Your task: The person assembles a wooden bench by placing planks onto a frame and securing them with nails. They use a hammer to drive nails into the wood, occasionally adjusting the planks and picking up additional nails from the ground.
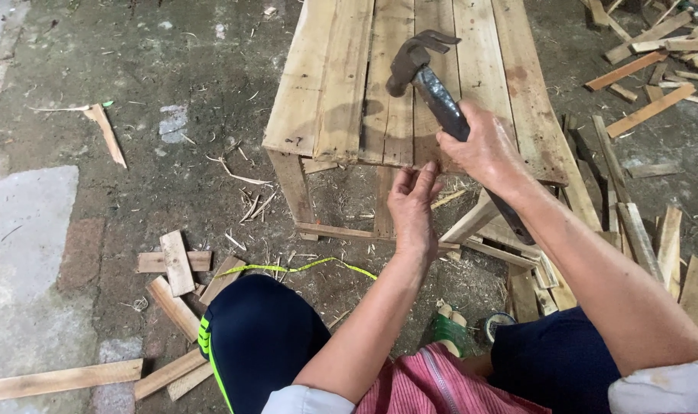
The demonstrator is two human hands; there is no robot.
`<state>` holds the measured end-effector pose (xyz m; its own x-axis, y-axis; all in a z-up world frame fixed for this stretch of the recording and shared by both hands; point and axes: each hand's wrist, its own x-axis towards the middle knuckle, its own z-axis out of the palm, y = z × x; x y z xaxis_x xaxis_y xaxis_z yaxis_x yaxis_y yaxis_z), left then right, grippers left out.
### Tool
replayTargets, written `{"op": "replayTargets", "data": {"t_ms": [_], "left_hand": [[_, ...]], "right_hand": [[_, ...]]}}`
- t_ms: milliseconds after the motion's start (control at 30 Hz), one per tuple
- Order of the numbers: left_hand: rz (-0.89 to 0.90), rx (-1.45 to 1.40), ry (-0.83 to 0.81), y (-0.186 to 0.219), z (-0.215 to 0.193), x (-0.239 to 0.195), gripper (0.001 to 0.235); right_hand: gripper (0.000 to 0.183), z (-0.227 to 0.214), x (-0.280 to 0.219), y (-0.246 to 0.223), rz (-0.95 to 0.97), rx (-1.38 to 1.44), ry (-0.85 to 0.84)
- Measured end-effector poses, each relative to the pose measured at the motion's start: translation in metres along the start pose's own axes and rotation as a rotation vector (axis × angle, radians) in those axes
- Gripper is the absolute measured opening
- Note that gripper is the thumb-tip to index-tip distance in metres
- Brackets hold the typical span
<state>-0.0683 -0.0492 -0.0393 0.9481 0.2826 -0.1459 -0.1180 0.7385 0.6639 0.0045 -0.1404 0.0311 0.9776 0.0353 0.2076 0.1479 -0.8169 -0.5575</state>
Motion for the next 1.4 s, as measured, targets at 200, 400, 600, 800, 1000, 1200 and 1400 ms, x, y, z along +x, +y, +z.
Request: {"op": "replayTargets", "data": {"t_ms": [200, 400, 600, 800, 1000, 1200, 1400], "left_hand": [[0.081, 0.143, -0.064, 0.000, -0.004, -0.006, 0.029], [0.506, 0.498, -0.016, 0.001, -0.016, -0.020, 0.025], [1.239, 1.313, -0.195, 0.044, -0.011, 0.035, 0.012], [0.842, 1.630, -0.374, 0.049, 0.009, 0.076, 0.028], [0.548, 1.590, -0.324, 0.067, 0.021, 0.066, 0.022], [0.459, 1.467, -0.312, 0.062, 0.019, 0.077, 0.012], [0.694, 1.501, -0.397, 0.057, 0.006, 0.088, 0.017]], "right_hand": [[0.022, 0.002, 0.002, 0.005, -0.022, -0.014, -0.014], [0.020, -0.007, -0.007, -0.008, -0.041, -0.024, -0.010], [0.027, 0.008, -0.002, 0.009, -0.099, -0.033, -0.010], [0.034, 0.007, -0.006, 0.001, -0.049, 0.000, -0.004], [0.036, 0.014, 0.001, 0.015, -0.028, 0.011, -0.041], [0.035, -0.023, -0.041, -0.004, -0.042, 0.162, 0.055], [0.050, -0.072, -0.089, 0.004, -0.024, 0.236, -0.099]]}}
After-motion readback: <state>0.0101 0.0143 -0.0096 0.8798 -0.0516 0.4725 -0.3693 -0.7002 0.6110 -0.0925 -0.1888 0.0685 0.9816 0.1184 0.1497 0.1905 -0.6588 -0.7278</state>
